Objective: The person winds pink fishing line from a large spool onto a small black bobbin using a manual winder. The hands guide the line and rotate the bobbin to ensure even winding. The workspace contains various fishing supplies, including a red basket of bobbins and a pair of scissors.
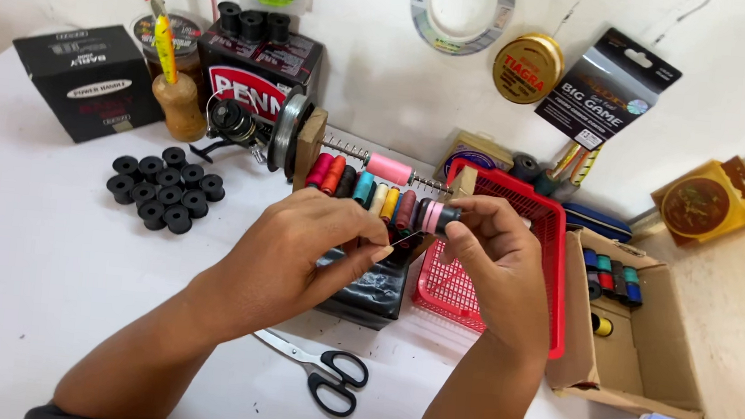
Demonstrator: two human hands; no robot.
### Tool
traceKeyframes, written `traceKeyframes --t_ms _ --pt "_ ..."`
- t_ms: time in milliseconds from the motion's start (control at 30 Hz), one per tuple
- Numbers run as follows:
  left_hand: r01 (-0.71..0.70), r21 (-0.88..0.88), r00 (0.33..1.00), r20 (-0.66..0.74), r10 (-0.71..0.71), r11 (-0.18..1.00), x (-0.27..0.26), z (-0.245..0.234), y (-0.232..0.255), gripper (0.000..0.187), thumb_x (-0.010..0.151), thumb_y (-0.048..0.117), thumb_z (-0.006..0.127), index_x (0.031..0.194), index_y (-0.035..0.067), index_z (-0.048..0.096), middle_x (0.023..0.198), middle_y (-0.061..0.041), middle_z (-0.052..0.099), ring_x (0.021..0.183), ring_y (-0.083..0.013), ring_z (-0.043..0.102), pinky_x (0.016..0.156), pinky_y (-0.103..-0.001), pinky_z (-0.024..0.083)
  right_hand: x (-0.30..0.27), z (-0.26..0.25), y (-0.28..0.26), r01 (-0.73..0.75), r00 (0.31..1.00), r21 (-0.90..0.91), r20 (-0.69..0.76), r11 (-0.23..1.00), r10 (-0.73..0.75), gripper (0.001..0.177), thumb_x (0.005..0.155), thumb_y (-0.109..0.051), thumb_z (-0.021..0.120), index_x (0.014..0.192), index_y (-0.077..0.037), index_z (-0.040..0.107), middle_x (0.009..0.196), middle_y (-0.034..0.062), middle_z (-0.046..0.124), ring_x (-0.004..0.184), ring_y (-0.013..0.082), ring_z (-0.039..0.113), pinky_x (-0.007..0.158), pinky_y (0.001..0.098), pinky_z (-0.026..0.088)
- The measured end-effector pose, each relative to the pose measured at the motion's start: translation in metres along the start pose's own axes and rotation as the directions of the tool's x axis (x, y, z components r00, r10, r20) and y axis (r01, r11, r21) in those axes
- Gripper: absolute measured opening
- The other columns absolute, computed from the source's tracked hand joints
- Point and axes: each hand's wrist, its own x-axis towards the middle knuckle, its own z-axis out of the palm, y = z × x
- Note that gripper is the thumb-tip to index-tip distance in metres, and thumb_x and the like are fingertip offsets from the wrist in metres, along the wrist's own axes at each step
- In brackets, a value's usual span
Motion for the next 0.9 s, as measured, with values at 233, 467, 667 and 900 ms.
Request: traceKeyframes --t_ms 233,467,667,900 --pt "-0.019 0.131 0.994 -0.105 0.033 0.991 0.004 0.004 -0.012 0.007 0.100 0.015 0.063 0.099 0.009 0.064 0.092 -0.001 0.070 0.079 -0.0221 0.064 0.070 -0.035 0.042 0.009 -0.003 -0.005 -0.025 0.991 -0.148 0.129 0.989 0.044 0.018 0.093 -0.012 0.066 0.110 -0.006 0.068 0.086 0.0018 0.064 0.077 0.0099 0.060 0.070 0.0242 0.052" --pt "-0.049 0.260 0.988 -0.127 0.085 0.964 0.007 0.009 -0.023 0.009 0.104 0.017 0.058 0.099 0.010 0.061 0.094 0.000 0.069 0.080 -0.0211 0.063 0.070 -0.035 0.040 0.016 -0.003 0.009 -0.060 0.962 -0.176 0.252 0.983 0.104 0.018 0.091 -0.008 0.067 0.109 -0.007 0.070 0.084 -0.0014 0.056 0.080 0.0085 0.054 0.073 0.0232 0.046" --pt "-0.039 0.314 0.991 -0.112 0.078 0.949 0.008 0.014 -0.035 0.010 0.104 0.017 0.057 0.098 0.011 0.061 0.091 0.000 0.066 0.081 -0.0213 0.063 0.073 -0.036 0.041 0.015 -0.007 0.023 -0.119 0.951 -0.120 0.273 0.986 0.148 0.023 0.090 -0.004 0.066 0.113 -0.005 0.069 0.090 0.0018 0.059 0.086 0.0113 0.056 0.074 0.0253 0.050" --pt "-0.028 0.334 0.994 -0.089 0.061 0.942 0.009 0.015 -0.036 0.011 0.104 0.019 0.056 0.100 0.011 0.062 0.095 -0.001 0.068 0.085 -0.0227 0.065 0.076 -0.038 0.041 0.022 -0.010 0.030 -0.038 0.941 -0.140 0.327 0.989 0.083 0.022 0.089 -0.010 0.069 0.110 -0.006 0.070 0.094 0.0018 0.063 0.088 0.0108 0.060 0.076 0.0246 0.053"
